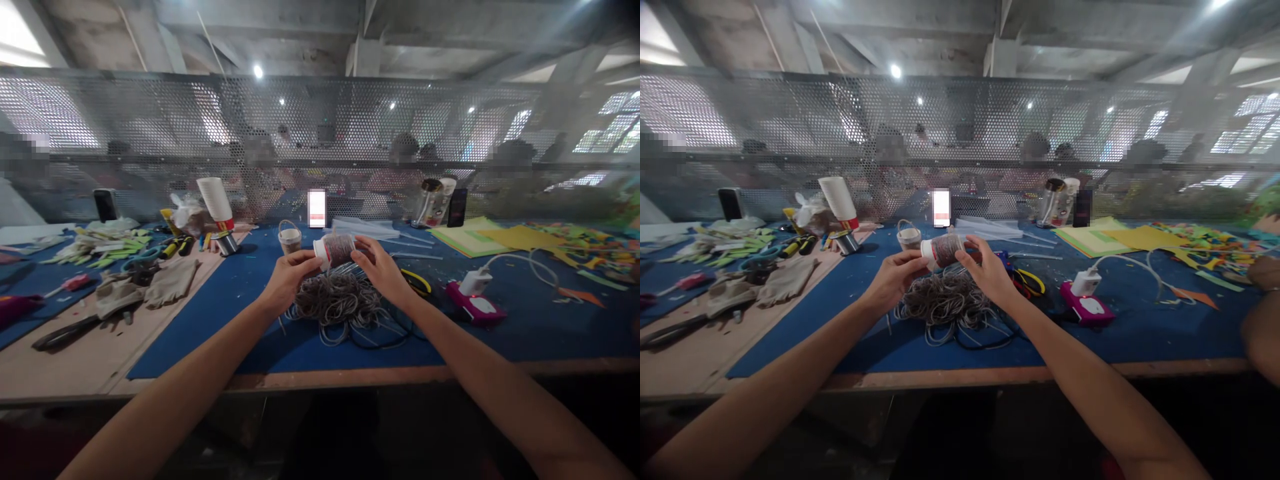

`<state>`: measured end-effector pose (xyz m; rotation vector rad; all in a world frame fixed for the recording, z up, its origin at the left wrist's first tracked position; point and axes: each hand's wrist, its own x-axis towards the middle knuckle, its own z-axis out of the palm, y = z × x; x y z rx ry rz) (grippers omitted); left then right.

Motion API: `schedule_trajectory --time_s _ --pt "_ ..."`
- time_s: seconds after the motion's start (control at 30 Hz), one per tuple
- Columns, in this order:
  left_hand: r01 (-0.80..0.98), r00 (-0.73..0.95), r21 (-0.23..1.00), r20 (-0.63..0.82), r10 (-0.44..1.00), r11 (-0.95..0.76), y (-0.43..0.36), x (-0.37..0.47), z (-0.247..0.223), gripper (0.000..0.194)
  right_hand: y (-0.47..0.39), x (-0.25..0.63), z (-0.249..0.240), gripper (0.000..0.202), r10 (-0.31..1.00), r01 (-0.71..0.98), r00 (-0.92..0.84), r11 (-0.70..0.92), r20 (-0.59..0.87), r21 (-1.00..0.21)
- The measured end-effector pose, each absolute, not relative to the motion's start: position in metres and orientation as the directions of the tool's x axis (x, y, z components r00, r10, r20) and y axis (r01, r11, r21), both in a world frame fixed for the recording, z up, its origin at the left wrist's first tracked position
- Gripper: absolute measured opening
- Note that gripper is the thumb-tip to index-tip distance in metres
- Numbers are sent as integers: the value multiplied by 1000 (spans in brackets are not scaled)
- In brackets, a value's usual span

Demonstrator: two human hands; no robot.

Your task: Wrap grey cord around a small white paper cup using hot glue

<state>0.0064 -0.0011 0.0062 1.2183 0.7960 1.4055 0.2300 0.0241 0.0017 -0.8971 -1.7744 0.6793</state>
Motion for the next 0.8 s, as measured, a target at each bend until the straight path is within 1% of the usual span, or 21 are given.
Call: schedule_trajectory --time_s 0.07,0.2,0.27,0.33,0.4,0.47,0.53,0.57,0.63,0.73,0.8 --pt "-268 109 942 237 965 -201 -3 7 7 26 26 230 1 54 829 265 -235 557 507 -787" --pt "-294 147 937 239 960 -189 -4 6 8 24 25 229 3 53 821 240 -210 569 531 -786" --pt "-308 136 933 236 962 -185 -3 5 8 22 23 228 5 52 806 223 -231 589 545 -777" --pt "-321 87 929 221 971 -183 0 4 8 21 23 230 9 49 792 228 -235 608 563 -760" --pt "-339 15 921 211 977 -194 3 2 8 20 26 238 12 42 779 301 -169 624 604 -721" --pt "-349 -44 911 220 975 -221 5 2 7 19 34 249 13 32 743 480 -47 603 668 -637" --pt "-341 -67 910 228 971 -237 7 1 7 20 44 262 11 24 725 666 3 513 689 -542" --pt "-333 -69 912 231 971 -240 7 2 7 20 49 268 8 22 746 743 25 432 665 -512" --pt "-318 -69 916 235 970 -244 6 2 7 20 57 278 3 21 823 849 36 274 567 -453" --pt "-310 -71 918 240 968 -250 5 2 7 20 63 286 -6 29 914 925 52 107 401 -364" --pt "-308 -69 918 242 968 -251 5 2 6 20 66 289 -9 38 937 947 77 39 341 -320"
